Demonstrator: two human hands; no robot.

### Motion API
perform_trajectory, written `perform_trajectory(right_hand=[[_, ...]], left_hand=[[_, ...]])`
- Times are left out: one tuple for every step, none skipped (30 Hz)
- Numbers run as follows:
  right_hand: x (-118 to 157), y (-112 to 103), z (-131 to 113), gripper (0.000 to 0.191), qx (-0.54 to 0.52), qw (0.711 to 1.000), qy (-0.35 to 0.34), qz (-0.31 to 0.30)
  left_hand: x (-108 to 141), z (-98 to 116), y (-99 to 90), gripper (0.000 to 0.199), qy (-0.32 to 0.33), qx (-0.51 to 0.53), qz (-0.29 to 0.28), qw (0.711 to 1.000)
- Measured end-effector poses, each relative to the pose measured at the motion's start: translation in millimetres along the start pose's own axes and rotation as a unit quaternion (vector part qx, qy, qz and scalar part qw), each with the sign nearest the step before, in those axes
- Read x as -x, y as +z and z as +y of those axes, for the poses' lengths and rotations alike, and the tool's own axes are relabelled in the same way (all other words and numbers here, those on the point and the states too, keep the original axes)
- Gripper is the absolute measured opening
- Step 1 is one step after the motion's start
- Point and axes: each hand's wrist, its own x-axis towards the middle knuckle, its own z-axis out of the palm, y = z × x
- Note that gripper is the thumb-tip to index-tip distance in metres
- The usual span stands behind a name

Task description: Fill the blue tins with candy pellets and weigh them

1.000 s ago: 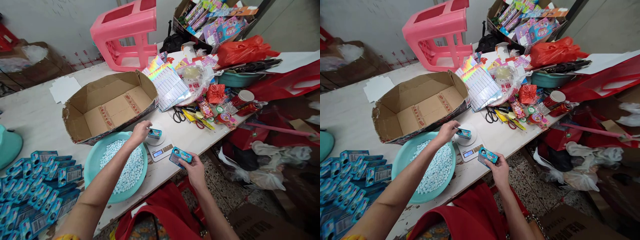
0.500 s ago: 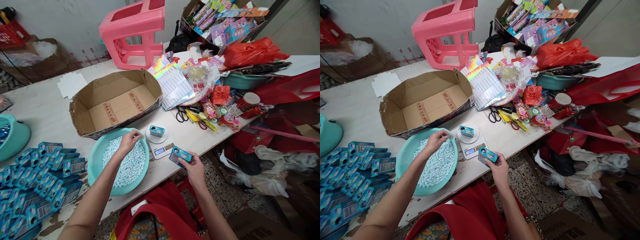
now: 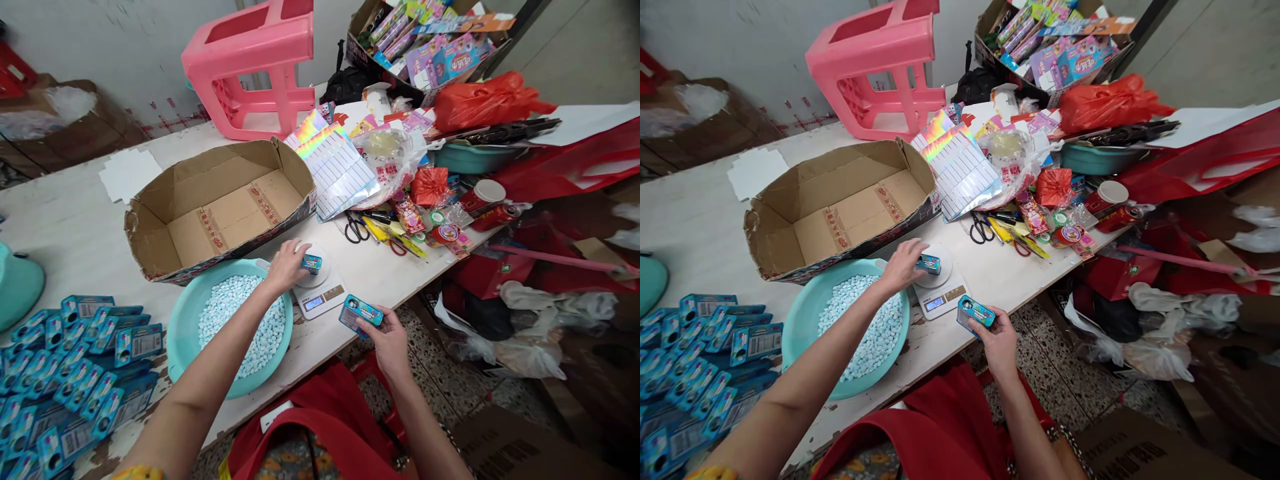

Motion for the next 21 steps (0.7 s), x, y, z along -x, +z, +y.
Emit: perform_trajectory(right_hand=[[-0.9,2.2,-0.6,0.046,0.003,1.000,-0.002,0.000],[-2.1,5.1,-1.5,0.046,0.007,1.000,-0.004,-0.004],[-3.4,8.8,-2.5,0.045,0.009,1.000,-0.006,-0.011],[-4.8,12.9,-3.6,0.045,0.010,1.000,-0.008,-0.020],[-6.2,17.5,-4.7,0.044,0.009,1.000,-0.010,-0.028],[-7.5,22.3,-5.8,0.044,0.007,0.999,-0.011,-0.035],[-8.7,26.9,-6.9,0.045,0.005,0.999,-0.012,-0.041],[-9.7,31.2,-7.9,0.045,0.004,0.999,-0.013,-0.044],[-10.5,35.0,-8.8,0.046,0.004,0.999,-0.014,-0.048],[-11.2,38.0,-9.7,0.046,0.006,0.999,-0.015,-0.051],[-11.8,40.2,-10.5,0.046,0.008,0.998,-0.016,-0.054],[-12.3,41.5,-11.3,0.046,0.009,0.998,-0.017,-0.055],[-12.7,42.1,-11.9,0.046,0.012,0.998,-0.018,-0.055],[-13.1,42.1,-12.3,0.046,0.015,0.998,-0.018,-0.054],[-13.5,41.6,-12.5,0.046,0.018,0.998,-0.018,-0.053],[-13.8,40.9,-12.4,0.046,0.020,0.998,-0.019,-0.052],[-14.1,40.2,-12.1,0.046,0.022,0.998,-0.018,-0.051],[-14.3,39.6,-11.6,0.046,0.023,0.998,-0.018,-0.050],[-14.5,39.1,-10.9,0.046,0.023,0.998,-0.017,-0.049],[-14.6,38.8,-10.2,0.046,0.022,0.999,-0.015,-0.047],[-14.7,38.6,-9.4,0.046,0.021,0.999,-0.013,-0.046]], left_hand=[[-4.1,0.5,6.6,0.050,0.005,-0.006,-0.024,1.000],[-7.6,0.9,12.5,0.046,0.002,-0.008,-0.045,0.999],[-10.2,1.3,17.0,0.042,-0.005,-0.008,-0.061,0.998],[-11.9,1.7,19.8,0.039,-0.012,-0.008,-0.069,0.998],[-12.5,2.1,20.3,0.040,-0.016,-0.008,-0.068,0.998],[-11.8,2.2,18.4,0.043,-0.014,-0.005,-0.062,0.998],[-9.5,1.5,14.2,0.048,-0.009,0.000,-0.050,0.999],[-5.2,-0.3,8.1,0.051,-0.006,0.007,-0.030,1.000],[1.4,-3.6,0.8,0.052,-0.011,0.015,0.000,1.000],[10.7,-8.8,-6.7,0.047,-0.031,0.018,0.039,0.999],[22.8,-15.8,-13.5,0.039,-0.067,0.015,0.079,0.994],[37.3,-24.3,-18.4,0.031,-0.119,0.005,0.110,0.987],[53.7,-33.8,-20.8,0.027,-0.179,-0.006,0.120,0.976],[71.2,-43.3,-20.2,0.024,-0.236,-0.016,0.103,0.966],[88.5,-52.3,-16.9,0.021,-0.280,-0.017,0.053,0.958],[104.9,-59.8,-11.4,0.016,-0.304,-0.005,-0.011,0.953],[119.5,-65.7,-4.6,0.013,-0.309,0.008,-0.048,0.950],[131.6,-69.9,2.3,0.011,-0.307,0.022,-0.077,0.948],[141.2,-72.7,8.5,0.009,-0.299,0.035,-0.091,0.949],[148.2,-74.8,13.0,0.007,-0.291,0.044,-0.092,0.951],[153.0,-76.8,15.5,0.006,-0.286,0.052,-0.090,0.952]])
